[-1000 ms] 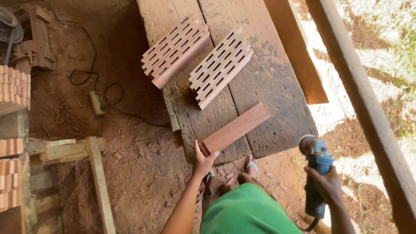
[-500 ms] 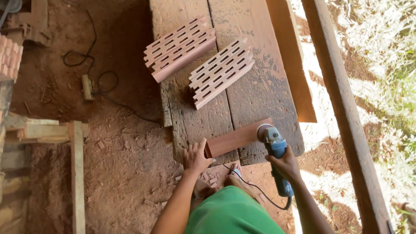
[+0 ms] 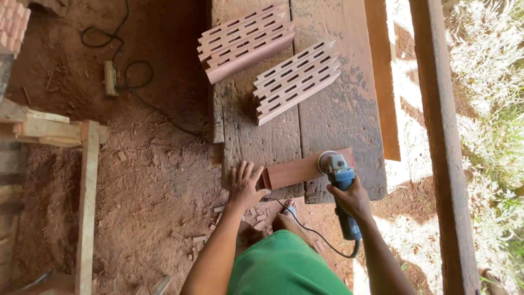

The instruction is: Grind and smooth the edges of wooden tiles using an angle grinder.

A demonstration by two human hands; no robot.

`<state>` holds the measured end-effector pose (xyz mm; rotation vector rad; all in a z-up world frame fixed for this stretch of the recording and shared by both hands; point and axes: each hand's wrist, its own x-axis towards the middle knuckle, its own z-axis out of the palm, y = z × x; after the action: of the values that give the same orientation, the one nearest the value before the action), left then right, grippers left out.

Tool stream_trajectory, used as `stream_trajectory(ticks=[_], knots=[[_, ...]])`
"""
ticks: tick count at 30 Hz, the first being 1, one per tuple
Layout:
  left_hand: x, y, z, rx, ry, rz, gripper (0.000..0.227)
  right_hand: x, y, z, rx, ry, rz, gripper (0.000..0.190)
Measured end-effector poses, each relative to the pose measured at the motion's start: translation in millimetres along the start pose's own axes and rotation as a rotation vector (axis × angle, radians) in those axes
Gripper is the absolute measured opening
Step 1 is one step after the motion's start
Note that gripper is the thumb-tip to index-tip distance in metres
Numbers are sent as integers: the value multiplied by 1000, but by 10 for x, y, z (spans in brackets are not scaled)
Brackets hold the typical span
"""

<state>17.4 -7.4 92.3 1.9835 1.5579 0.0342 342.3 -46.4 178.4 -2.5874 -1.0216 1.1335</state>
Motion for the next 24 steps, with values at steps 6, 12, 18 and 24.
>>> stream_trajectory(ticks=[6,12,18,24], knots=[[30,-31,66,-59,51,-13,88,-129,-234,165,17,4,-37,83],[58,-70,157,-105,75,-37,91,-387,-473,308,-34,-24,-66,77],[68,-114,254,-113,109,-11,92,-610,-703,514,-87,-74,-60,76],[82,-163,280,-125,135,-11,102,-691,-843,699,-152,-125,-72,84]])
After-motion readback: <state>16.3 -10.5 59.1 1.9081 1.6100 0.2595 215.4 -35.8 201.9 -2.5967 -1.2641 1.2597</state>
